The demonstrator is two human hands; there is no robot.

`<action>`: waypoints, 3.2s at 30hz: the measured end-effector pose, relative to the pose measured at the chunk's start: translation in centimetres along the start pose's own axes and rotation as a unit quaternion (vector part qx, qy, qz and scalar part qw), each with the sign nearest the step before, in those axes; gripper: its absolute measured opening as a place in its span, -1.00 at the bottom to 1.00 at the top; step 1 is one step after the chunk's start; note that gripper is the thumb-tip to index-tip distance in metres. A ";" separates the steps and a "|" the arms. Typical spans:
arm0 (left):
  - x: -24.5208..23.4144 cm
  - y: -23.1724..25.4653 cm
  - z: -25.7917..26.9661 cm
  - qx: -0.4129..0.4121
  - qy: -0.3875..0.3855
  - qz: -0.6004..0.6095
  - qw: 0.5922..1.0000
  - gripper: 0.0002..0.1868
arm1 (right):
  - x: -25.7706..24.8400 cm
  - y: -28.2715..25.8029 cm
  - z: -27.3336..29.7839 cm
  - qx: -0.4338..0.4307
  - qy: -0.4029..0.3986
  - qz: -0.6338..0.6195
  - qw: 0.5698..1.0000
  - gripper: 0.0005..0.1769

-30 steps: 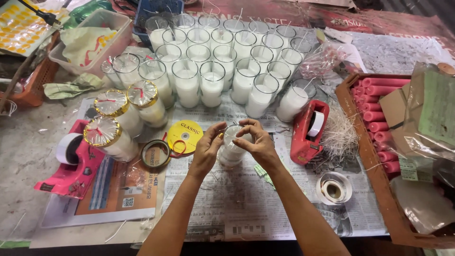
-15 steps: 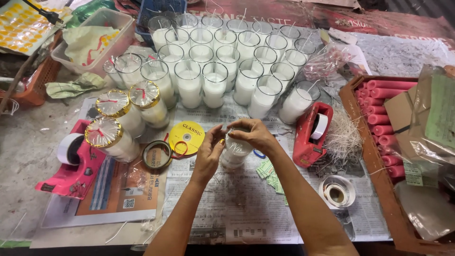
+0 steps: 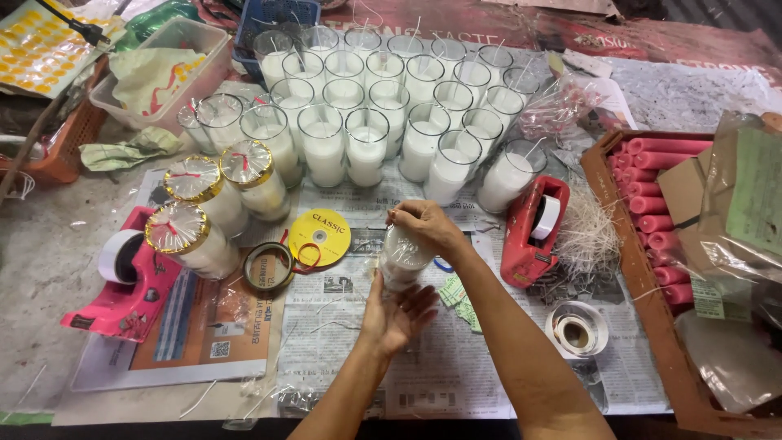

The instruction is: Applying decorative green labels to glass candles and securing them with tape.

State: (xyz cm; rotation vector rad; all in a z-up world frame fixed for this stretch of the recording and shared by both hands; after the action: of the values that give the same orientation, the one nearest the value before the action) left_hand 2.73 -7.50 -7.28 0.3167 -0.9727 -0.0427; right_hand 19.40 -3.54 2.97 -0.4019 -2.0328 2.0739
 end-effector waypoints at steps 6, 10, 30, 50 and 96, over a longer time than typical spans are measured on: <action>-0.9 0.2 -5.3 0.008 0.074 0.184 0.980 0.18 | 0.6 -2.8 2.1 -0.043 -0.053 0.124 0.990 -0.78; 0.9 0.8 -3.9 0.017 0.092 0.218 0.972 -0.11 | -0.4 -1.6 4.9 0.012 -0.013 0.046 0.999 -0.79; 7.9 8.5 2.0 0.400 0.072 -0.681 0.609 0.16 | -2.9 -2.7 7.4 -0.112 0.221 -0.024 0.968 -0.91; 14.0 15.2 2.5 0.502 0.089 -0.839 0.192 -0.78 | -6.1 -7.5 11.5 -0.169 0.228 -0.017 0.959 -0.84; 13.4 13.0 -1.0 0.380 0.098 -0.826 0.405 -0.93 | -0.2 -2.3 4.9 -0.171 0.076 0.089 0.978 -0.51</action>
State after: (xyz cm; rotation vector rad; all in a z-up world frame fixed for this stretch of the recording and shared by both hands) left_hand 9.71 2.72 6.66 2.0428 0.0369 -1.4088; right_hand 17.88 -8.18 5.31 -0.8011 -2.3320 1.7145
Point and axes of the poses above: each hand's wrist, its own z-axis away from the middle knuckle, its own x-axis out of the palm, y = z × x, the point moved 3 cm from there along -z, towards the middle knuckle, and after that the axes turned 9 degrees about -z, right-handed, at the moved point
